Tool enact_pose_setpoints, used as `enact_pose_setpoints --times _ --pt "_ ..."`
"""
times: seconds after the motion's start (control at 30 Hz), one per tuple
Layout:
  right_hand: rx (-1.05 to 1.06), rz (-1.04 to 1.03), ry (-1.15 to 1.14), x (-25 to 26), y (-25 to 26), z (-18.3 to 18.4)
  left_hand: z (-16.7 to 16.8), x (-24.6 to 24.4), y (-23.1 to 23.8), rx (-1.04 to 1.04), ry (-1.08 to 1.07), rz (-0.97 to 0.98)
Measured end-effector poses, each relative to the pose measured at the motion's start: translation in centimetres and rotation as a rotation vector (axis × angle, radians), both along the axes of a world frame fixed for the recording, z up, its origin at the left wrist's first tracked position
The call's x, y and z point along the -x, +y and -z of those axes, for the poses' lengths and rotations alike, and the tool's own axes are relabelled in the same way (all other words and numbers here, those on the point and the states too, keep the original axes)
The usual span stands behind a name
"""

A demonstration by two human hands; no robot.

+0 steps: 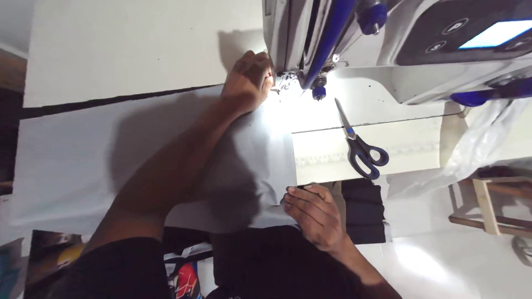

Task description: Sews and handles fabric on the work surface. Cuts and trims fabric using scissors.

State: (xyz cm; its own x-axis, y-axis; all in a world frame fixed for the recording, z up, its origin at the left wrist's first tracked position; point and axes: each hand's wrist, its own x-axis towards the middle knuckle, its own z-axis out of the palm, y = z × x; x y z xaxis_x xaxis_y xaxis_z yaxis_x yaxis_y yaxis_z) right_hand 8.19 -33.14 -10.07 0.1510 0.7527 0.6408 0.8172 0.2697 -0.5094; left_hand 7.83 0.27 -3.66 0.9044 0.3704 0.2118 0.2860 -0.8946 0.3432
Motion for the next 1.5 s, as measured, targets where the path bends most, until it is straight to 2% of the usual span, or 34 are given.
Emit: enact_pose_setpoints --times 0.07,0.27,0.53,0.7,0.73,0.77,0.8,0.83,0.87,0.97,1.1,1.17,1.2,1.23,1.27,1.3,1.33,1.37,1.43,1.5 --pt "0.002 0.007 0.005 -0.1 0.3 -0.1 0.0 -0.3 0.3 -0.041 -0.018 0.002" --pt "0.003 0.001 0.049 -0.5 1.1 -0.3 -1.4 -0.8 0.7 0.039 0.033 -0.022" --pt "0.021 0.010 0.064 -1.3 2.4 -0.5 -3.2 -1.3 1.6 0.035 0.044 0.019" --pt "0.071 0.043 0.066 -1.7 3.5 -1.0 -4.8 -1.5 1.7 0.085 0.113 -0.030" --pt "0.090 0.051 0.060 -1.8 3.7 -1.3 -3.9 -1.8 2.7 0.057 0.087 0.008" --pt "0.108 0.056 0.052 -1.9 3.9 -1.4 -1.6 -2.3 4.7 -0.029 -0.016 0.077" --pt "0.121 0.059 0.046 -2.1 4.1 -1.6 2.4 -3.7 7.7 -0.182 -0.215 0.133" --pt "0.134 0.063 0.041 -2.2 4.3 -1.7 4.9 -5.0 9.8 -0.222 -0.292 0.156" --pt "0.145 0.066 0.042 -2.3 4.5 -1.8 5.8 -5.7 11.1 -0.209 -0.273 0.155" --pt "0.177 0.081 0.045 -2.6 5.0 -2.2 5.6 -6.7 12.1 -0.135 -0.159 0.101" --pt "0.237 0.090 0.043 -2.9 5.6 -2.8 5.6 -7.1 13.2 -0.173 -0.169 0.136" --pt "0.266 0.108 0.039 -3.0 6.0 -3.1 4.6 -6.4 12.2 -0.252 -0.221 0.136" --pt "0.275 0.117 0.036 -3.0 6.2 -3.2 2.3 -5.5 10.5 -0.244 -0.120 0.100" --pt "0.280 0.126 0.032 -3.0 6.4 -3.3 -2.1 -4.7 8.3 -0.099 0.221 0.045" --pt "0.287 0.131 0.032 -3.1 6.6 -3.3 -2.2 -4.6 8.6 -0.118 0.201 0.069" --pt "0.291 0.136 0.031 -3.1 6.7 -3.3 2.2 -5.6 11.4 -0.283 -0.206 0.165" --pt "0.296 0.140 0.029 -3.2 6.9 -3.4 4.4 -6.8 13.3 -0.303 -0.367 0.204" --pt "0.299 0.141 0.029 -3.2 7.0 -3.4 4.7 -7.2 13.9 -0.266 -0.362 0.192" --pt "0.306 0.145 0.023 -3.4 7.3 -3.5 1.6 -6.5 12.4 -0.081 -0.130 0.104" --pt "0.306 0.152 0.015 -3.5 7.6 -3.5 -0.4 -6.6 11.6 0.007 0.031 0.034"
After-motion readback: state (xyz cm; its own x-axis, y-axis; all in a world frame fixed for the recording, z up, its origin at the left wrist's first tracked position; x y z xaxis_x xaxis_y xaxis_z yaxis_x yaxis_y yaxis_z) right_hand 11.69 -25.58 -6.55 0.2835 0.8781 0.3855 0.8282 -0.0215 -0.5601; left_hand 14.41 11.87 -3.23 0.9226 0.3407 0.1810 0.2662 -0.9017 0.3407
